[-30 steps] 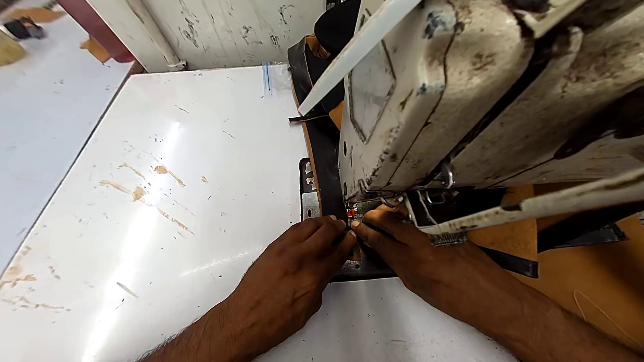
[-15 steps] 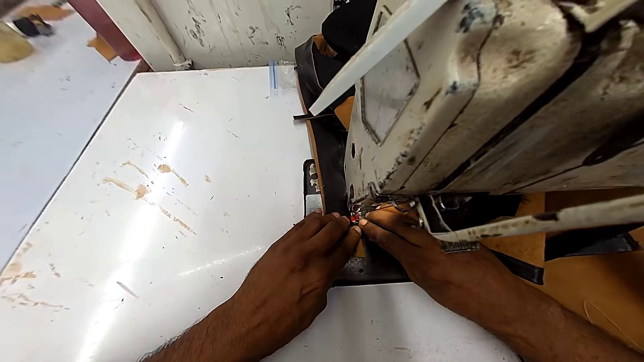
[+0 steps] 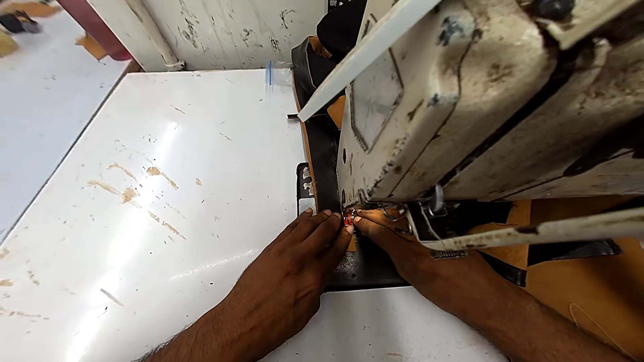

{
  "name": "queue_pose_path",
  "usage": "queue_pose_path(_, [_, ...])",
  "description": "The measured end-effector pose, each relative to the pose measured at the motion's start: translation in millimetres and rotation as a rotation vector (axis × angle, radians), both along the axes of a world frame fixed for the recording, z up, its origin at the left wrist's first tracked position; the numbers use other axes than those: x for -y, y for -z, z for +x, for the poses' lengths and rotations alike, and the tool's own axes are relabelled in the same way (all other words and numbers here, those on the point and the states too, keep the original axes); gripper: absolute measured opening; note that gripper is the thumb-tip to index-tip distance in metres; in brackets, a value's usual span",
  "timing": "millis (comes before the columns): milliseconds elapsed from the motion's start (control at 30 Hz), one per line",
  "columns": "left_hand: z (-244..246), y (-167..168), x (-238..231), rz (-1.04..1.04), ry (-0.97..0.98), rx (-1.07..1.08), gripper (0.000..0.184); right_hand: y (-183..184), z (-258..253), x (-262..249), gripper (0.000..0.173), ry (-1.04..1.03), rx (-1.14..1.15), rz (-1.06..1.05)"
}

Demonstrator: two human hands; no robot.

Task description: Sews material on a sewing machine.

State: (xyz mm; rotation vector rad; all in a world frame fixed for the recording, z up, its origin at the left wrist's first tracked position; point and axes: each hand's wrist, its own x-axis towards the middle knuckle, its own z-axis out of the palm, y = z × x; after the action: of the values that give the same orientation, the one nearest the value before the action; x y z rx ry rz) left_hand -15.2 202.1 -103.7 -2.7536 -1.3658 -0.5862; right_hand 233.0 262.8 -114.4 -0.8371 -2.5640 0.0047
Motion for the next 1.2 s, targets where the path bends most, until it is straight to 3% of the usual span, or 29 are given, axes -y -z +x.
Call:
queue_pose_path(467, [3, 2, 0, 0.029, -0.031, 0.012, 0.050, -5, -4, -2, 0.035, 0.027, 0.000, -0.019])
queue_pose_path(700, [-4, -3, -8, -0.024, -0.056, 0.278, 0.036, -6, 0, -1, 0.030, -0.044, 0.004, 0.100])
queue_pose_path(1033, [-2, 1, -6, -0.002, -0.041, 0.159, 0.042, -7, -3, 0, 0.034, -0.011, 0.033, 0.090])
queue_pose_path(1100, [-1, 2, -5, 0.002, -0.063, 0.125, 0.043, -18, 1, 10, 0.035, -0.002, 0.103, 0.147])
queue_pose_path(1200, [1, 2, -5, 0.007, -0.079, 0.118, 0.043, -73, 33, 44, 0.023, 0.004, 0.090, 0.170])
